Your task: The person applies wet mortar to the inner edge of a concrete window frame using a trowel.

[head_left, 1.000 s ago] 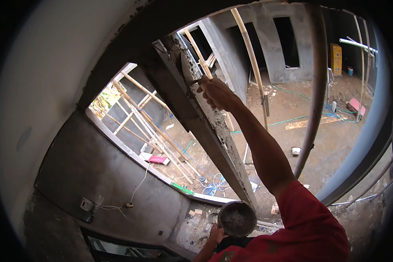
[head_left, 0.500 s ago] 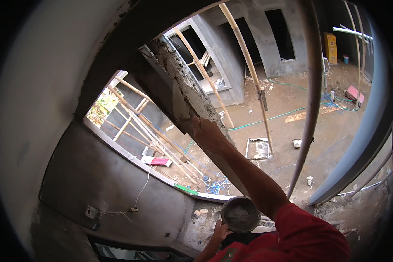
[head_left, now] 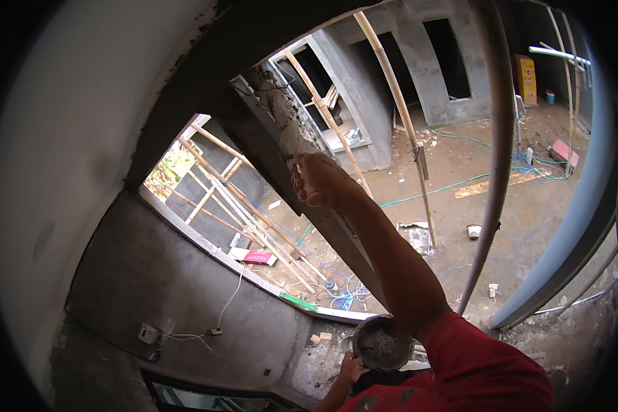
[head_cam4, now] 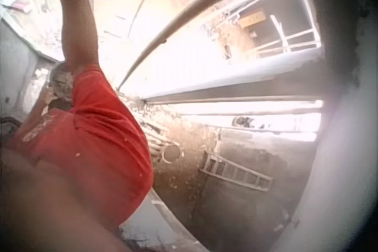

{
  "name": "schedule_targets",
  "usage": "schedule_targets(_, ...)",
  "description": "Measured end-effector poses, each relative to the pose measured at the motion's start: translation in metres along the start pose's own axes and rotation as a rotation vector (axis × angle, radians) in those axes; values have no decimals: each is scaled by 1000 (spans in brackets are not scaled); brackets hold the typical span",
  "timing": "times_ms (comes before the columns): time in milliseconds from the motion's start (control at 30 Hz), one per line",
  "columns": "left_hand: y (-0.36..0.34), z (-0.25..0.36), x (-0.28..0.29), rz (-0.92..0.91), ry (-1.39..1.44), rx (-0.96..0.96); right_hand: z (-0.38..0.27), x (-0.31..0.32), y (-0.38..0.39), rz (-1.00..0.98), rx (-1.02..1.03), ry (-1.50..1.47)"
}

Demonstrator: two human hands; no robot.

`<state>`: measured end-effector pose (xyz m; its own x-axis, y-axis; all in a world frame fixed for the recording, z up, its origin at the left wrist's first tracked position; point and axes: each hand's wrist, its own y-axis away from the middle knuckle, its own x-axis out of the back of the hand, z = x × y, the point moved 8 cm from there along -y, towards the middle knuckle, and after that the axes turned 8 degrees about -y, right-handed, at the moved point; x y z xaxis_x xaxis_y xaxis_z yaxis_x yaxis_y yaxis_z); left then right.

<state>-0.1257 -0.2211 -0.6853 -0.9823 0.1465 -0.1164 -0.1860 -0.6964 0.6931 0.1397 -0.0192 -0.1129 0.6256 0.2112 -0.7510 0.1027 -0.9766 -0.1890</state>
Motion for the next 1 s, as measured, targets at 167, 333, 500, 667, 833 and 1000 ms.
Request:
schedule_targets(167, -9, -2, -9, -61, 3, -28, -23, -15, -30, -285, 384, 573)
schedule_targets(333, -5, 1, -12, -12, -12, -39, -8, -12, 31, -179, 476, 1103)
schedule_targets(500, 1, 2, -8, -29, 4, -2, 3, 32, 56, 195, 121, 985)
schedule_targets(667, -9, 0, -20, -102, 25, -12, -33, 42, -7, 179, 628, 1178)
schedule_targets(833, 5, 2, -21, -50, 7, 2, 12, 53, 37, 137, 92, 927)
schedule_targets(1000, 0, 4, -12, -19, -44, -23, 50, 90, 104, 82, 74, 649)
